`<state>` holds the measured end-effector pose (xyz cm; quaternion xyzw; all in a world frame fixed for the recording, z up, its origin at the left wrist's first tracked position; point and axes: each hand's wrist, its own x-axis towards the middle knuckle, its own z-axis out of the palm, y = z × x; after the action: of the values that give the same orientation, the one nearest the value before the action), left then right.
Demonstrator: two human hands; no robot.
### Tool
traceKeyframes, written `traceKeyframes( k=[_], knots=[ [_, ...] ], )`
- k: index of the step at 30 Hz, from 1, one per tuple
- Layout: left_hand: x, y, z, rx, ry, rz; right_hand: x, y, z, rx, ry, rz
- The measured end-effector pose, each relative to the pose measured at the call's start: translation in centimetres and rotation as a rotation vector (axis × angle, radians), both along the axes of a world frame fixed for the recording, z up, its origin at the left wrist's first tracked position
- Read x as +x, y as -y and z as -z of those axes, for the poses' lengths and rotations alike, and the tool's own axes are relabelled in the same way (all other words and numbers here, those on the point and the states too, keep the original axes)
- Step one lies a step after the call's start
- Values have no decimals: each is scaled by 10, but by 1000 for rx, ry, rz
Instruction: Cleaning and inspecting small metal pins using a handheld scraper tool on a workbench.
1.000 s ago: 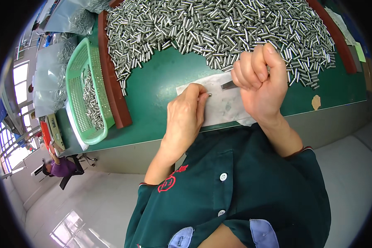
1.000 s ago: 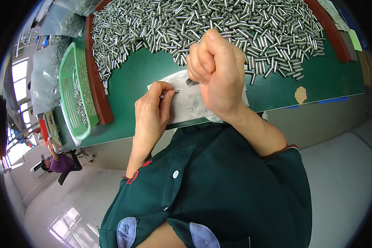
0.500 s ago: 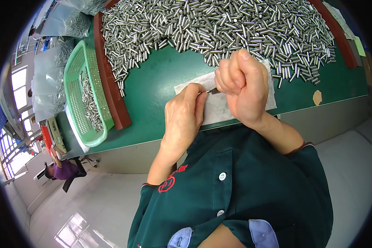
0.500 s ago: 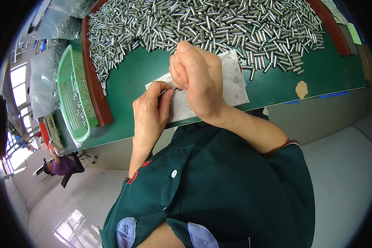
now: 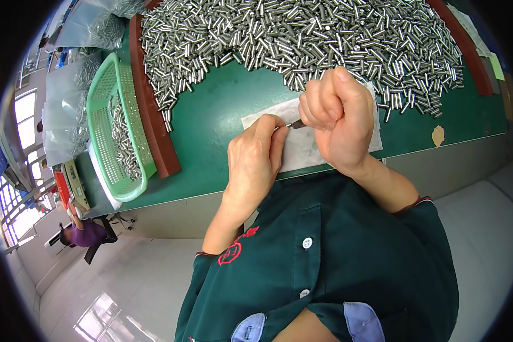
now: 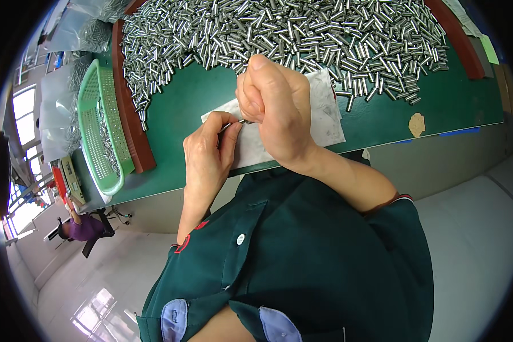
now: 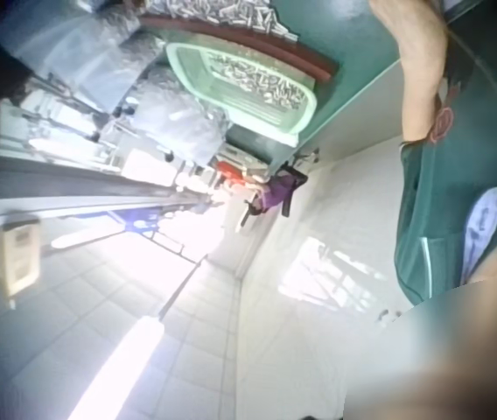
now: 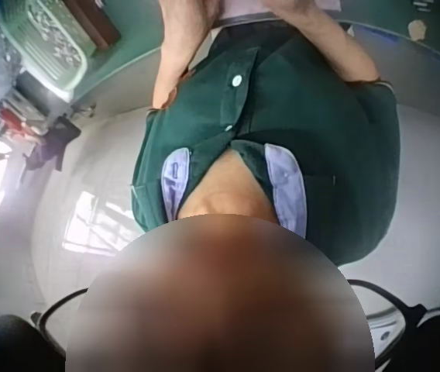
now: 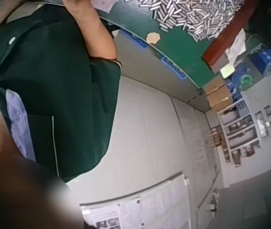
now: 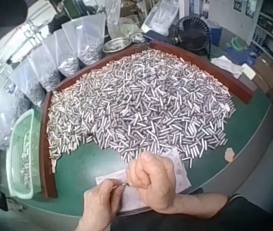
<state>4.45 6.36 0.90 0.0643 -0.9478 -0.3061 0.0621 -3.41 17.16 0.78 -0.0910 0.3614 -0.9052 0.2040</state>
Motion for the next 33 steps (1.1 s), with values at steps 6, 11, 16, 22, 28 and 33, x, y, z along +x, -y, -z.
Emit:
traceKeyframes(
  k=[6, 11, 16, 22, 28, 33],
  knots=[
    [0, 0, 2, -18, -28, 2, 0, 1, 0, 38, -15, 6],
    [1, -2, 6, -19, -82, 12, 6, 8, -1, 116, -110, 47],
    [1, -3, 6, -84, -90, 39, 10, 12, 3, 241, -335, 146],
    [1, -3, 7, -114, -126, 35, 5, 12, 1, 129, -142, 70],
    [3, 8, 6, 749, 2, -108, -6, -4, 6, -124, -90, 151],
    [2, 35, 11, 1796, 68, 53, -6, -7, 0, -115, 26, 128]
  ],
)
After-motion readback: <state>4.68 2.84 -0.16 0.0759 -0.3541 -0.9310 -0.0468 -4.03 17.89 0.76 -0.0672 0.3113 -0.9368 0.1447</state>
